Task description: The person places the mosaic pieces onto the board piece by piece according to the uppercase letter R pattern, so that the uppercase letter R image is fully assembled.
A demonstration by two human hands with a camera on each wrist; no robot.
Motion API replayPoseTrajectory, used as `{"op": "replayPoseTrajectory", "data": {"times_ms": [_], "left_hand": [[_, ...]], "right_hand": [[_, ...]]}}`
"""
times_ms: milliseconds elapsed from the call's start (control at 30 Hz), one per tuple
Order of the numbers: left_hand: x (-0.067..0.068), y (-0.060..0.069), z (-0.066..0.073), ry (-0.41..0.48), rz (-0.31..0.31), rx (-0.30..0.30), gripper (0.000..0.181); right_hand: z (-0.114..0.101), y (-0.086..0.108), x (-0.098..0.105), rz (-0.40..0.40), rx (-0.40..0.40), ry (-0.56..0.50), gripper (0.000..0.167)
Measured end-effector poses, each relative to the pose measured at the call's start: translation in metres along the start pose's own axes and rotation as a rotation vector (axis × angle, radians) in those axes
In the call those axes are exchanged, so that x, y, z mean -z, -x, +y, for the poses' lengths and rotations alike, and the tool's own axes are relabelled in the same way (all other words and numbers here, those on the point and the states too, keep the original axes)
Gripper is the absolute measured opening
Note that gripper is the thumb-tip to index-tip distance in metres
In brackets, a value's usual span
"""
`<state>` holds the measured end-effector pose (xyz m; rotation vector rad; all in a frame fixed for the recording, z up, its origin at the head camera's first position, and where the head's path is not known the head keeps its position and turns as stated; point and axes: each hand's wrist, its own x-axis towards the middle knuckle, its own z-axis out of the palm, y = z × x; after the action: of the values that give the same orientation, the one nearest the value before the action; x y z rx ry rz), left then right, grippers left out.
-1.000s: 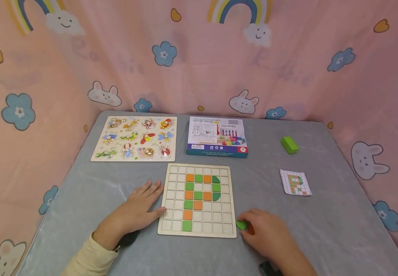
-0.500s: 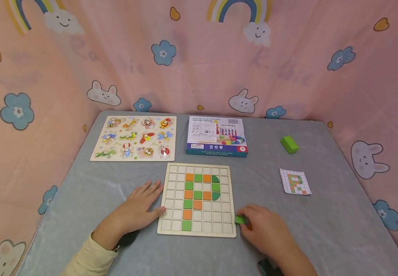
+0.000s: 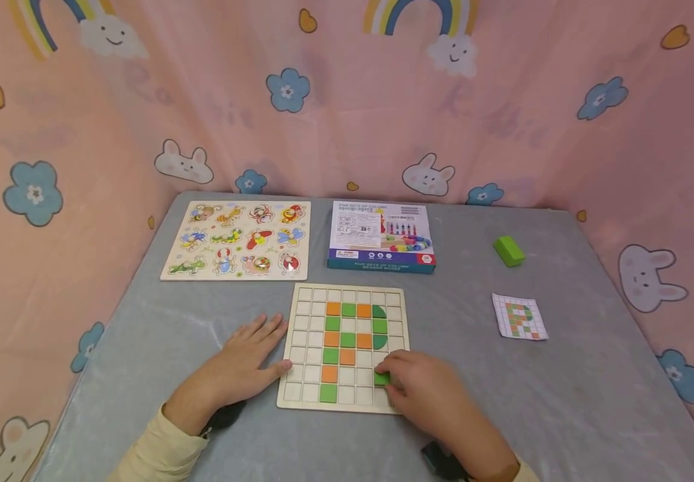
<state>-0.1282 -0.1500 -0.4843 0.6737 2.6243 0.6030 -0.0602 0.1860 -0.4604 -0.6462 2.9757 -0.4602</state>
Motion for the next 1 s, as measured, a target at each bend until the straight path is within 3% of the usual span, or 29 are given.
{"op": "replayPoseTrajectory", "data": {"times_ms": [100, 500, 833, 1000], "left_hand": [[0.0, -0.001, 0.0, -0.003, -0.001, -0.004, 0.078], [-0.006, -0.004, -0.006, 0.001, 0.015, -0.012, 0.079], [0.0, -0.002, 0.0, -0.012, -0.001, 0.0, 0.077], [0.001, -0.002, -0.002, -0.004, -0.007, -0.012, 0.079]], "right_hand": [[-0.003, -0.005, -0.004, -0.002, 0.026, 0.0, 0.02], [-0.01, -0.017, -0.015, -0.065, 0.003, -0.001, 0.019], [-0.01, -0.017, -0.019, -0.024, 0.072, -0.024, 0.014], [-0.009, -0.018, -0.021, -0.01, 0.058, -0.019, 0.015]]}}
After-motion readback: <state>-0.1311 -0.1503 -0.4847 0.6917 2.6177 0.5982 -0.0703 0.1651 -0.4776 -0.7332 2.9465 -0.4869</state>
